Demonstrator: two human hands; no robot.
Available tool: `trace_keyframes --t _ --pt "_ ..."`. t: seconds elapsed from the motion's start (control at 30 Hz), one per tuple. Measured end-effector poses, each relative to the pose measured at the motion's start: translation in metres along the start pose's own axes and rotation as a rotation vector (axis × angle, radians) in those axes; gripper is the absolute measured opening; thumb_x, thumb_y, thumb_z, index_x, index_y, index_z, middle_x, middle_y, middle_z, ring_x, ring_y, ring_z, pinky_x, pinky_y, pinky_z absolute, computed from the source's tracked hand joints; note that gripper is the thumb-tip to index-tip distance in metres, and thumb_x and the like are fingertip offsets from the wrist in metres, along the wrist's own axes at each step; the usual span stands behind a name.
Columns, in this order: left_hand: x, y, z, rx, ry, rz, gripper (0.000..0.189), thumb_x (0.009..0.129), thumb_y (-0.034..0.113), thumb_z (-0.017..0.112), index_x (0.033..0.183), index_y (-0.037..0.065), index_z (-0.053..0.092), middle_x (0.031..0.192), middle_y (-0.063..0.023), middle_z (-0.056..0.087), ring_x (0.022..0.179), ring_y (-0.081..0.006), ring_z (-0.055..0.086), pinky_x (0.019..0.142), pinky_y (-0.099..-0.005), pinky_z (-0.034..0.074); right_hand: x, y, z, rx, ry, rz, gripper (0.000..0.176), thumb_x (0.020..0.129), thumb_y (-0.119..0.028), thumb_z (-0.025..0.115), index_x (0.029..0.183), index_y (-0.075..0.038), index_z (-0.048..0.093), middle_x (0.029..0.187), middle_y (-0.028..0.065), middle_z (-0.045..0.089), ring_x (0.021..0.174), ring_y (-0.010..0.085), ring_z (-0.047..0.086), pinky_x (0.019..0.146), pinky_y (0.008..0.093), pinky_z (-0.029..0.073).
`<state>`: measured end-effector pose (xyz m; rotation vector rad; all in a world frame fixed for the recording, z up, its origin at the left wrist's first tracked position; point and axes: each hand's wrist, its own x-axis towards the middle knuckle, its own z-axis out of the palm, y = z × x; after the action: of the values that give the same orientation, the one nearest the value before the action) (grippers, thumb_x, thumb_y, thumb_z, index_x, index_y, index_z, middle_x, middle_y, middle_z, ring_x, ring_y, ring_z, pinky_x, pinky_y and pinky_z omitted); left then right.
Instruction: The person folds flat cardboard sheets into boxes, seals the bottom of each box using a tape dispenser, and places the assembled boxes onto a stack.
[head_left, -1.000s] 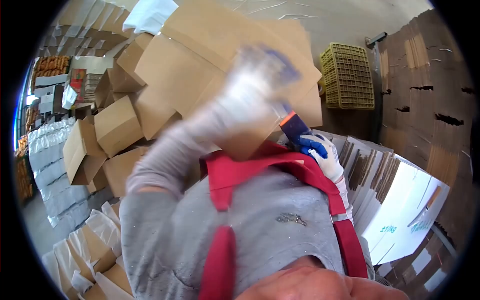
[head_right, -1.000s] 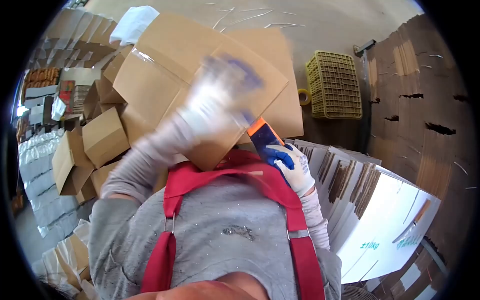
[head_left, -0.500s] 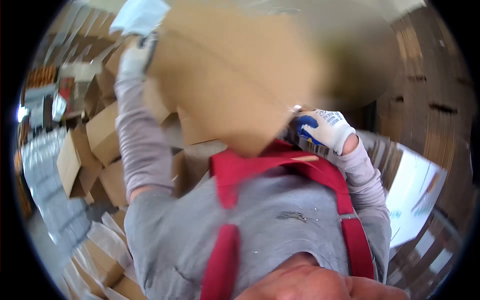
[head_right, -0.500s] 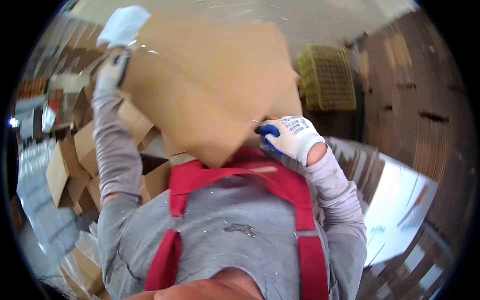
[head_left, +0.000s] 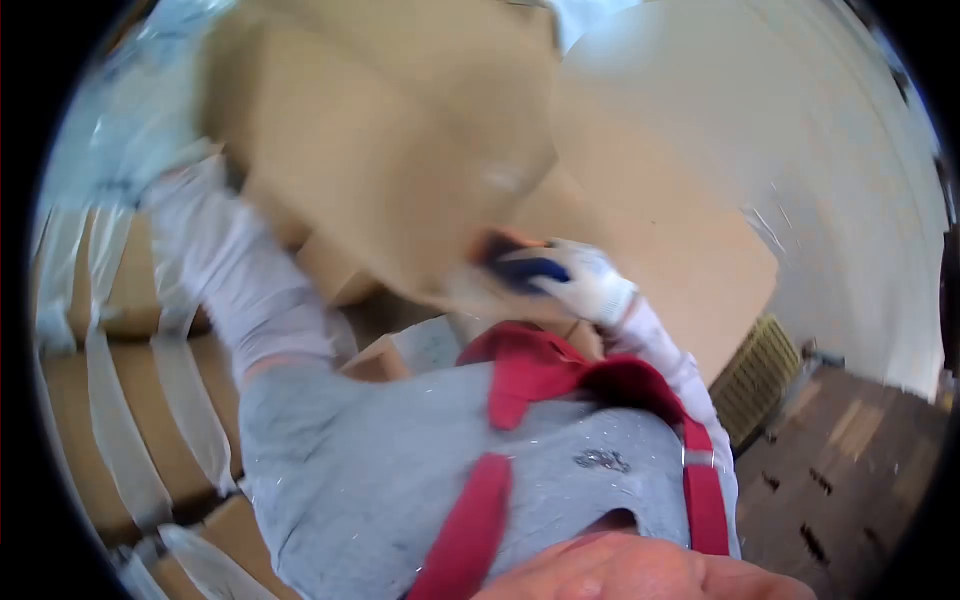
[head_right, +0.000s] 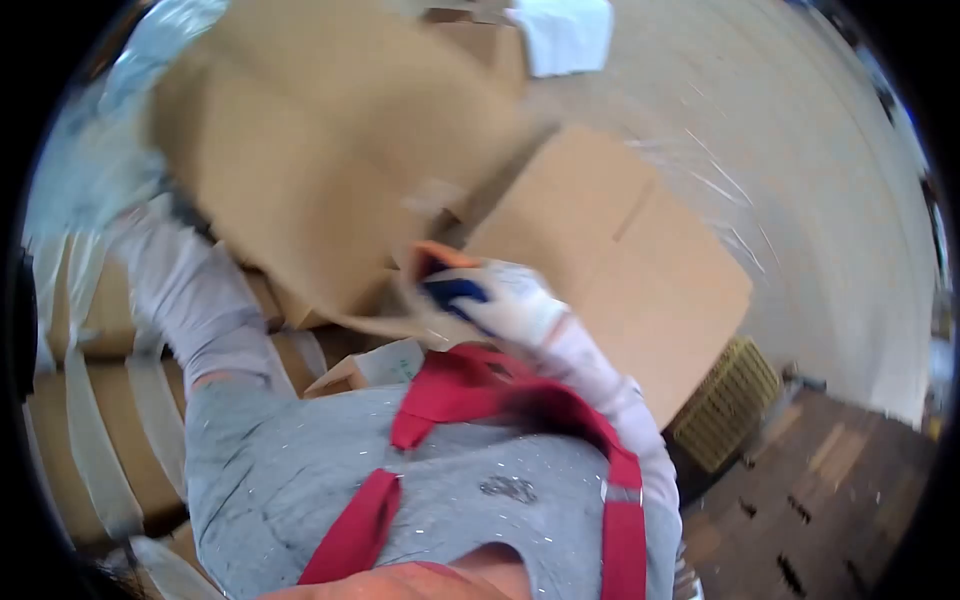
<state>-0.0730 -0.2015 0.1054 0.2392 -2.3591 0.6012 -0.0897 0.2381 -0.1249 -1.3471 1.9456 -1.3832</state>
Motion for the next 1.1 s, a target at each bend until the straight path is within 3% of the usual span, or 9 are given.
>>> trace_keyframes --t 0.1,0.23,0.27,0.37,0.5,0.57,0.8,0.97,1.1 --pt "0.02 0.104 -0.074 -1.231 0.036 -0.451 0.03 0.087 0.011 0.059 0.116 0.011 0.061 0.105 -0.0088 0.064 0.078 -0.0172 0.061 0.063 -0.0304 0.049 0.005 -0.015 -0.01 0.151 -0.164 0.084 0.029 0.083 -0.014 0.057 0.111 -0.013 0.065 0.097 0.0137 0.063 0.087 0.0319 0.06 0.078 0.0382 0.049" --pt "-0.017 0.271 0.045 -1.445 -0.153 0.002 0.04 0.084 0.014 0.067 0.121 0.002 0.057 0.114 -0.0084 0.061 0.094 -0.014 0.058 0.082 -0.027 0.049 -0.1 0.058 0.016 0.051 0.268 0.481 0.029 0.079 -0.016 0.063 0.108 -0.017 0.065 0.099 0.0109 0.063 0.09 0.0283 0.06 0.079 0.0356 0.049" --pt "-0.042 0.318 0.101 -1.439 -0.457 -0.138 0.046 0.083 0.019 0.068 0.123 0.002 0.055 0.118 -0.012 0.059 0.102 -0.0198 0.059 0.088 -0.0301 0.048 -0.132 0.055 0.017 -0.35 0.348 0.347 0.032 0.078 -0.013 0.065 0.11 -0.014 0.062 0.103 0.0106 0.063 0.094 0.0286 0.059 0.08 0.0357 0.049" --pt "-0.095 0.478 0.199 -0.925 -0.931 0.539 0.07 0.083 0.047 0.061 0.137 0.008 0.041 0.139 -0.0173 0.042 0.13 -0.0319 0.039 0.109 -0.0392 0.029 -0.222 0.027 0.045 -0.222 0.54 0.684 0.032 0.08 -0.014 0.064 0.112 -0.011 0.061 0.108 0.0119 0.061 0.098 0.0314 0.058 0.085 0.0355 0.049" --pt "-0.112 0.652 0.218 -0.704 -0.996 0.843 0.084 0.077 0.054 0.062 0.143 0.013 0.029 0.149 -0.014 0.027 0.138 -0.0306 0.024 0.113 -0.0473 0.017 -0.292 -0.03 0.106 1.025 1.12 1.121 0.03 0.09 -0.008 0.055 0.118 0.002 0.055 0.114 0.0111 0.06 0.104 0.0198 0.059 0.092 0.0311 0.047" --pt "-0.123 0.704 0.222 -0.666 -0.985 0.895 0.091 0.073 0.055 0.066 0.144 0.014 0.027 0.15 -0.0135 0.025 0.139 -0.0316 0.022 0.112 -0.051 0.014 -0.303 -0.06 0.133 0.87 0.976 1.187 0.034 0.092 -0.005 0.052 0.124 0.002 0.052 0.12 0.0116 0.058 0.109 0.0205 0.057 0.097 0.0317 0.043" --pt "-0.099 0.716 0.226 -0.649 -1.11 0.965 0.08 0.067 0.042 0.076 0.134 0.012 0.045 0.134 -0.0126 0.048 0.125 -0.0269 0.044 0.105 -0.0364 0.034 -0.316 -0.05 0.218 0.837 0.949 1.315 0.029 0.091 -0.014 0.054 0.116 0.001 0.058 0.111 0.0098 0.063 0.1 0.0186 0.06 0.092 0.0311 0.045" --pt "-0.014 0.645 0.124 -0.869 -1.091 1.004 0.075 0.065 0.041 0.078 0.127 0.006 0.053 0.12 -0.0149 0.059 0.114 -0.029 0.054 0.097 -0.0344 0.043 -0.331 -0.062 0.104 0.701 1.312 1.166 0.033 0.09 -0.024 0.054 0.108 0.002 0.063 0.097 0.0106 0.067 0.092 0.018 0.062 0.085 0.0314 0.049" --pt "0.021 0.544 -0.021 -0.954 -0.97 1.198 0.059 0.065 0.037 0.078 0.11 0.002 0.061 0.115 -0.017 0.061 0.107 -0.033 0.057 0.089 -0.0375 0.046 -0.404 -0.122 -0.009 -0.116 1.625 0.426 0.044 0.089 -0.036 0.05 0.112 0.001 0.06 0.112 0.0159 0.06 0.099 0.0234 0.059 0.087 0.0385 0.047"
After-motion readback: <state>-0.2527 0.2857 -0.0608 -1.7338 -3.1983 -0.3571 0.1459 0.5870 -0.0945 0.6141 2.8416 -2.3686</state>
